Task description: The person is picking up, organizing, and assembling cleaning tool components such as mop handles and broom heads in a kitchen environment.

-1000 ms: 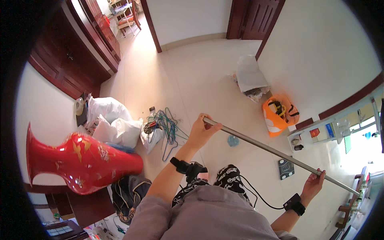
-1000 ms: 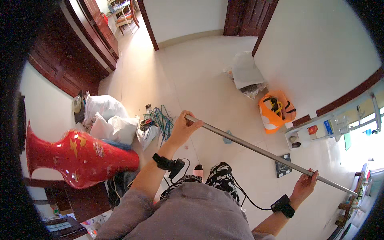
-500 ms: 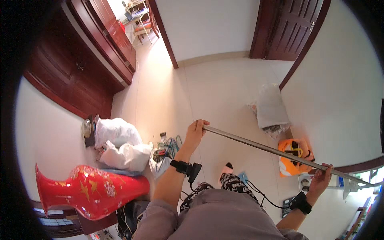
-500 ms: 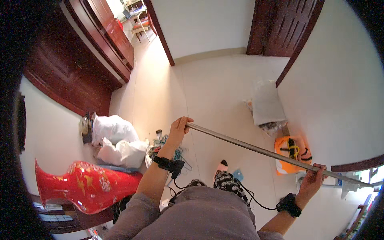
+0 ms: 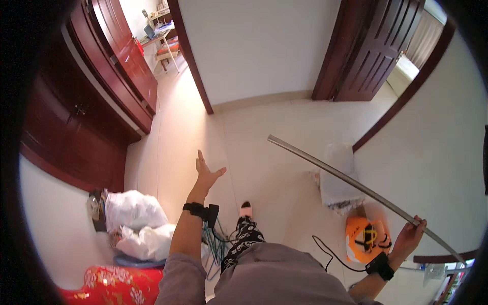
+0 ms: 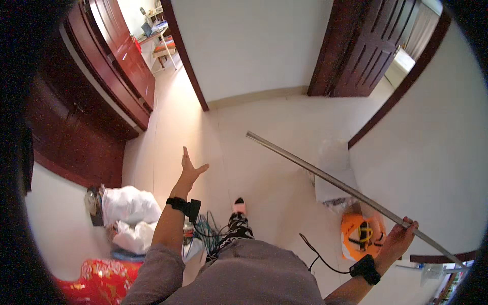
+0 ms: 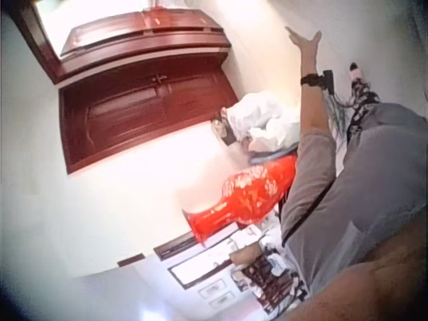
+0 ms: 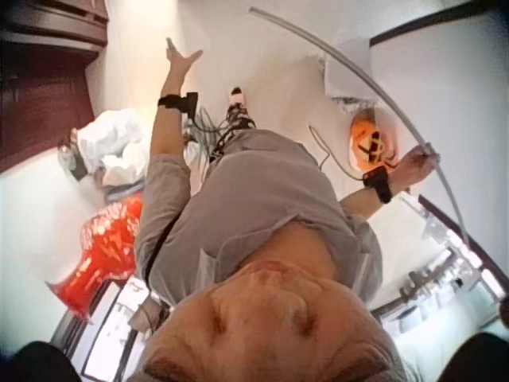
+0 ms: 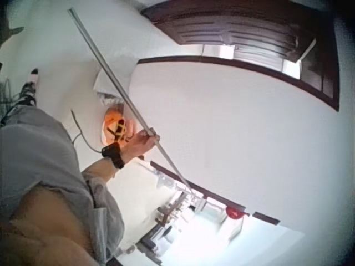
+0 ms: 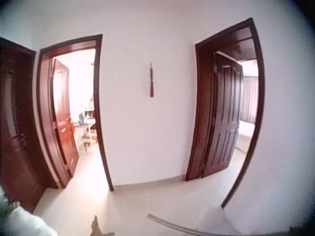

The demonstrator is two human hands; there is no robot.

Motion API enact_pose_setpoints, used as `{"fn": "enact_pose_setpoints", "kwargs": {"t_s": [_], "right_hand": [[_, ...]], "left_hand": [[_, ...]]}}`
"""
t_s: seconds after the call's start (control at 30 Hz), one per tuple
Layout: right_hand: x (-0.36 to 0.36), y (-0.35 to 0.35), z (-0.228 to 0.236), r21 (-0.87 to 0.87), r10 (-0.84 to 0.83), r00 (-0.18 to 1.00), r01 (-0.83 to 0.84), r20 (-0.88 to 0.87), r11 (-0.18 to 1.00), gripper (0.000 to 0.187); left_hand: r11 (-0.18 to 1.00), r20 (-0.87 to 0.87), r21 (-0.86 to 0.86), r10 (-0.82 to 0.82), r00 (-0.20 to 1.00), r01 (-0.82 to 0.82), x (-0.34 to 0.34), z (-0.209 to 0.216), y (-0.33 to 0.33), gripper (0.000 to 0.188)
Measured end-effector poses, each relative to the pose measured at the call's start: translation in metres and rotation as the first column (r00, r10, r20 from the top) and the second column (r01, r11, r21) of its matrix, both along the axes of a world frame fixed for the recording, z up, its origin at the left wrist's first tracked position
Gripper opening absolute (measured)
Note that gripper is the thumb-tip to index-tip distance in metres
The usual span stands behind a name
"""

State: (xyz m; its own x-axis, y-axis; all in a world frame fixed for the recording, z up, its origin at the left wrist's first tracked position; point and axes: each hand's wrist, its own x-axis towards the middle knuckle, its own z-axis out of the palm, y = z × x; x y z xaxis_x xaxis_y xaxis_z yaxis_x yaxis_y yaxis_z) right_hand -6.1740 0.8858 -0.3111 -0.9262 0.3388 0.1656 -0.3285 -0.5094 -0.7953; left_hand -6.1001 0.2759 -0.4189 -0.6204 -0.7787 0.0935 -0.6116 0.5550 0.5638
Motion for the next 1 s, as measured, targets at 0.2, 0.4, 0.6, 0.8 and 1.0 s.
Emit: {"fn": "enact_pose_setpoints", "kwargs": {"t_s": [0.2, 0.4, 0.6, 0.8, 1.0], "right_hand": [[-0.102, -0.128, -0.006, 0.040, -0.065, 0.998, 0.066, -0.020, 0.997, 0.021], [-0.212, -0.219, -0.004, 0.004, -0.012, 0.999, 0.012, -0.031, 1.000, 0.020], [-0.346, -0.263, -0.009, -0.049, 0.058, 0.989, -0.066, -0.136, 0.997, 0.020], [-0.495, -0.268, -0.007, 0.096, -0.080, 0.989, 0.092, -0.122, 0.991, 0.017], [-0.662, -0.249, -0.015, 0.150, 0.089, 0.990, -0.072, -0.109, 0.986, 0.014]], "left_hand": [[0.441, 0.148, 0.898, -0.298, 0.943, -0.002, -0.165, 0.036, -0.133, 0.086], [0.707, -0.437, 0.225, -0.541, 0.718, 0.670, -0.335, 0.051, -0.145, 0.068], [0.314, 0.174, -0.408, -0.895, 0.411, 0.857, -0.473, 0.086, -0.088, 0.027], [0.216, 0.145, -0.466, -0.938, 0.314, 0.858, -0.620, 0.022, -0.140, 0.039], [0.519, 0.122, -0.267, -0.818, 0.563, 0.812, -0.763, -0.020, -0.152, 0.041]]}}
